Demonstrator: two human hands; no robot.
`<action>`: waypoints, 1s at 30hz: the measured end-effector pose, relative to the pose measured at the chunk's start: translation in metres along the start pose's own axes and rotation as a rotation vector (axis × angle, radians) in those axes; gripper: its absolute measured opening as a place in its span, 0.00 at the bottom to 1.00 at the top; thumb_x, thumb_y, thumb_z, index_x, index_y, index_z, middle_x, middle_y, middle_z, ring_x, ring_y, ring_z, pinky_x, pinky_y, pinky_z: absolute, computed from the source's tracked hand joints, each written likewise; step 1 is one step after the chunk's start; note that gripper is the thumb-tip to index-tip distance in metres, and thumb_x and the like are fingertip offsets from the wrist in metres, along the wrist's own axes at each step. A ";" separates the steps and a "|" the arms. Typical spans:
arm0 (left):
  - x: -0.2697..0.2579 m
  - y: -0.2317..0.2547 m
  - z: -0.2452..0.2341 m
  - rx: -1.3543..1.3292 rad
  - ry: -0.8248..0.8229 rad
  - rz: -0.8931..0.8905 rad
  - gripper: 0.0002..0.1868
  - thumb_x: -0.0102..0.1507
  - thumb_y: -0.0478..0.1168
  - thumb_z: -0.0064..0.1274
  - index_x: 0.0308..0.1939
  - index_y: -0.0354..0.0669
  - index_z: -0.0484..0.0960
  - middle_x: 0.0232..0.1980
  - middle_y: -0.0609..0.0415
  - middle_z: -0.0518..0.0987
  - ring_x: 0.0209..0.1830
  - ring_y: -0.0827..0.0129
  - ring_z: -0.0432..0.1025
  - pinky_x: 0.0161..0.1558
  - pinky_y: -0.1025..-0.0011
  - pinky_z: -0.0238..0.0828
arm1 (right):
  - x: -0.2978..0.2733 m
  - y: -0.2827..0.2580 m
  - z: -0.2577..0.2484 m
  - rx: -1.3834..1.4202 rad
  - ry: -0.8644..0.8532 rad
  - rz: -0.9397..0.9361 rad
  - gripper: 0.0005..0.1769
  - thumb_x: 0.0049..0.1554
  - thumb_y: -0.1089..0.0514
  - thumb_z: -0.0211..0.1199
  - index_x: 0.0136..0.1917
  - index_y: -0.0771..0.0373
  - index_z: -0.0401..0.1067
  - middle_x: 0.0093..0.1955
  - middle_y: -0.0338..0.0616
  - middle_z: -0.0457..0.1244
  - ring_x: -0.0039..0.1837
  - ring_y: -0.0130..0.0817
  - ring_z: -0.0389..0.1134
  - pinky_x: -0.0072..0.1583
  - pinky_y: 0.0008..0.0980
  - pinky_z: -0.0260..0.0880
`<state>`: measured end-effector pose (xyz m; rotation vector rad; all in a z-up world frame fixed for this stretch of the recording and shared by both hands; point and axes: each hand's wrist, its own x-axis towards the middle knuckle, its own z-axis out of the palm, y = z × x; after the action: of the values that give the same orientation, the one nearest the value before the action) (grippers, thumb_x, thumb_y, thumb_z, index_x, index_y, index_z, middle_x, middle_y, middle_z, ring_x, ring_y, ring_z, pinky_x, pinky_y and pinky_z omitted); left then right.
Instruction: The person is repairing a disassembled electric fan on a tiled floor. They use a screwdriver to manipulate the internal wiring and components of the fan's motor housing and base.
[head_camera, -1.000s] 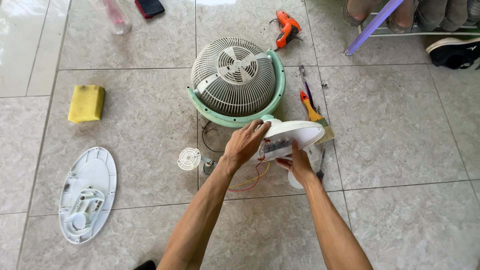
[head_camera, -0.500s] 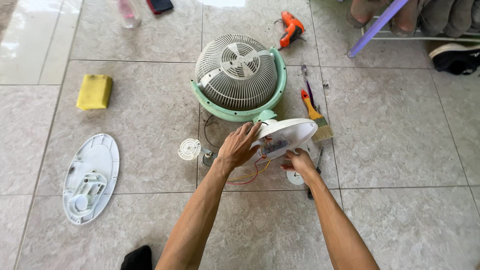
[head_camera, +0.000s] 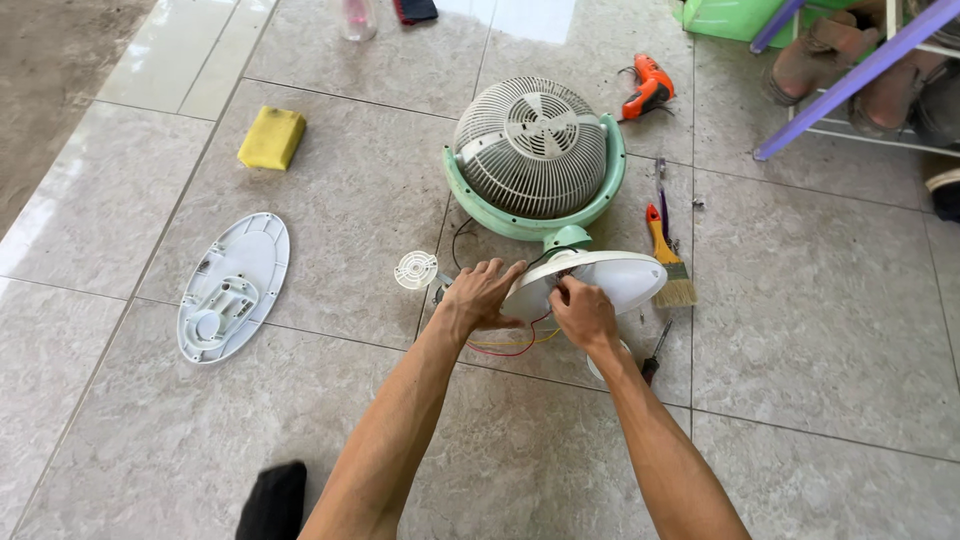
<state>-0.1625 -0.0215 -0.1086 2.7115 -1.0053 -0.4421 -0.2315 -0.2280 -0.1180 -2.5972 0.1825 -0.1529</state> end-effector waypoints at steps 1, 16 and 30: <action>0.000 -0.005 -0.003 0.026 -0.042 -0.032 0.64 0.47 0.71 0.68 0.79 0.57 0.51 0.67 0.43 0.70 0.68 0.49 0.67 0.65 0.52 0.68 | 0.002 -0.005 0.002 0.031 -0.021 -0.045 0.12 0.59 0.54 0.60 0.42 0.65 0.76 0.36 0.56 0.70 0.39 0.53 0.73 0.45 0.47 0.73; -0.035 -0.118 0.038 0.139 0.113 -0.339 0.36 0.59 0.50 0.61 0.70 0.57 0.66 0.76 0.45 0.60 0.75 0.47 0.55 0.64 0.37 0.58 | -0.011 -0.115 0.056 0.181 -0.167 -0.379 0.06 0.57 0.59 0.64 0.44 0.64 0.74 0.36 0.53 0.68 0.40 0.49 0.72 0.44 0.45 0.70; -0.122 -0.201 0.035 -0.124 0.100 -0.228 0.26 0.63 0.47 0.59 0.63 0.49 0.72 0.70 0.47 0.69 0.69 0.54 0.67 0.62 0.54 0.69 | 0.021 -0.199 0.129 0.124 -0.266 -0.342 0.09 0.56 0.62 0.63 0.52 0.64 0.75 0.49 0.47 0.70 0.44 0.41 0.73 0.49 0.40 0.73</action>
<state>-0.1430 0.2053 -0.1767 2.7148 -0.6240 -0.3892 -0.1721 0.0021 -0.1244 -2.4732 -0.3571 0.0597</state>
